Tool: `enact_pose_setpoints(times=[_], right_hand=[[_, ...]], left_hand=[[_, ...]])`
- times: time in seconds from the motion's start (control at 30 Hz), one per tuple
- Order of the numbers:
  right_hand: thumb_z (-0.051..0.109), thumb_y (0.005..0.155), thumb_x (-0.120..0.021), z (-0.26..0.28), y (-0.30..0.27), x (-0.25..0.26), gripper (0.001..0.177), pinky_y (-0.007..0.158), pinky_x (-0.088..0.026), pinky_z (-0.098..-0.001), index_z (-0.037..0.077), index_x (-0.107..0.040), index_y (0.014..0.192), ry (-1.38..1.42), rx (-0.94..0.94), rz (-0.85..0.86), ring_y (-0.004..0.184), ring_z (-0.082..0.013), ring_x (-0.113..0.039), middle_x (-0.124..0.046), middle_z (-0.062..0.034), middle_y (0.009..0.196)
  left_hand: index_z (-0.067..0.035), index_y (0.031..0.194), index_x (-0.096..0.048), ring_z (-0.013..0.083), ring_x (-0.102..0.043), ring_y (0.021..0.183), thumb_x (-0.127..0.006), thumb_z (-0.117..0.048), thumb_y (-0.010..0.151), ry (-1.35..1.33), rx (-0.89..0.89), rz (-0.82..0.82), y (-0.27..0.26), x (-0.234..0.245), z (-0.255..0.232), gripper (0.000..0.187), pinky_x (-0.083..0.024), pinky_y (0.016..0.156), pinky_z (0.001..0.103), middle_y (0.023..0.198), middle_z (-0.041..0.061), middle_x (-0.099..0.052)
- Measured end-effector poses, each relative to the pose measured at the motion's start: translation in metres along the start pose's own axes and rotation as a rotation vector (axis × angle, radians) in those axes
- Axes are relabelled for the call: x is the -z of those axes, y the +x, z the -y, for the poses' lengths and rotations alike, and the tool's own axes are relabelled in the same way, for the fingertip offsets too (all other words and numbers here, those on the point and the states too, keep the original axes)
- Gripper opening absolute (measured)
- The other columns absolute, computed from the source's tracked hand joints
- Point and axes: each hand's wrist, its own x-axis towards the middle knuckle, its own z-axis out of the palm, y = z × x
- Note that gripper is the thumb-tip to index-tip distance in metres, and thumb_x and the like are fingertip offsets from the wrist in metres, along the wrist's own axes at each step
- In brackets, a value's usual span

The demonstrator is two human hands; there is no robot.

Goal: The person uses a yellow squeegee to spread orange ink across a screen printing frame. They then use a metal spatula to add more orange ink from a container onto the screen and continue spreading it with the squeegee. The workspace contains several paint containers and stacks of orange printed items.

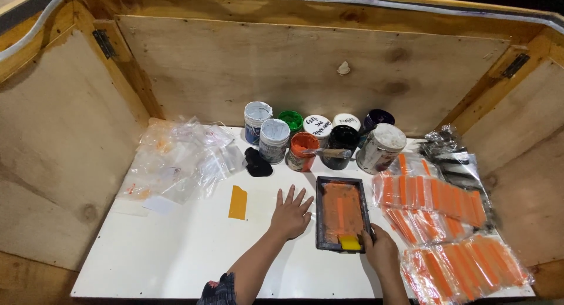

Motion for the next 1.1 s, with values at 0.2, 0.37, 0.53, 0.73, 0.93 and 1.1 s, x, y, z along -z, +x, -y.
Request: enact_pose_setpoints(times=[0.2, 0.37, 0.53, 0.73, 0.93, 1.1], right_hand=[[0.041, 0.097, -0.056, 0.015, -0.005, 0.021, 0.05, 0.08, -0.06, -0.0366, 0.027, -0.057, 0.145, -0.076, -0.061, 0.108, 0.098, -0.025, -0.077, -0.082, -0.0073, 0.109], [0.044, 0.097, -0.059, 0.02, -0.009, 0.032, 0.062, 0.083, -0.063, -0.033, 0.026, -0.047, 0.154, -0.043, -0.115, 0.186, 0.102, -0.0223, -0.078, -0.08, -0.0086, 0.116], [0.045, 0.099, -0.05, 0.021, -0.006, 0.03, 0.059, 0.084, -0.063, -0.0327, 0.03, -0.043, 0.156, -0.08, -0.107, 0.221, 0.106, -0.0219, -0.077, -0.08, -0.0066, 0.119], [0.045, 0.101, -0.043, 0.004, -0.002, 0.014, 0.058, 0.077, -0.059, -0.0371, 0.029, -0.041, 0.156, -0.123, -0.03, 0.166, 0.096, -0.0239, -0.076, -0.08, -0.0081, 0.106], [0.046, 0.101, -0.041, 0.009, -0.004, 0.016, 0.055, 0.076, -0.058, -0.0365, 0.038, -0.041, 0.155, -0.163, -0.059, 0.155, 0.097, -0.0239, -0.076, -0.081, -0.0055, 0.105], [0.054, 0.101, -0.036, 0.006, -0.005, 0.013, 0.06, 0.076, -0.061, -0.034, 0.036, -0.036, 0.158, -0.201, -0.064, 0.174, 0.1, -0.0194, -0.075, -0.079, -0.0013, 0.112]], left_hand=[[-0.028, 0.163, -0.02, 0.0327, 0.006, 0.16, -0.022, -0.049, 0.102, 0.017, 0.026, 0.056, -0.003, 0.009, -0.005, 0.065, 0.011, 0.123, 0.062, 0.173, 0.004, -0.008], [-0.028, 0.164, -0.017, 0.0323, 0.009, 0.16, -0.022, -0.049, 0.103, 0.031, 0.032, 0.074, -0.011, 0.02, -0.011, 0.065, 0.013, 0.123, 0.062, 0.173, 0.003, -0.004], [-0.029, 0.164, -0.017, 0.0308, 0.008, 0.16, -0.021, -0.05, 0.103, 0.026, 0.052, 0.118, -0.013, 0.031, -0.013, 0.065, 0.019, 0.118, 0.068, 0.173, -0.001, -0.005], [-0.022, 0.164, -0.013, 0.032, 0.003, 0.158, -0.031, -0.051, 0.102, -0.115, 0.069, -0.183, 0.001, -0.014, 0.006, 0.071, 0.012, 0.12, 0.065, 0.173, 0.006, -0.006], [-0.012, 0.163, -0.016, 0.0355, -0.018, 0.159, -0.051, -0.045, 0.1, -0.335, 0.04, -1.042, 0.022, -0.063, 0.032, 0.079, -0.004, 0.122, 0.066, 0.17, 0.012, -0.024], [-0.01, 0.162, -0.022, 0.0413, -0.009, 0.16, -0.056, -0.048, 0.099, -0.143, -0.005, -1.071, 0.027, -0.074, 0.035, 0.08, -0.009, 0.12, 0.07, 0.171, 0.02, -0.013]])
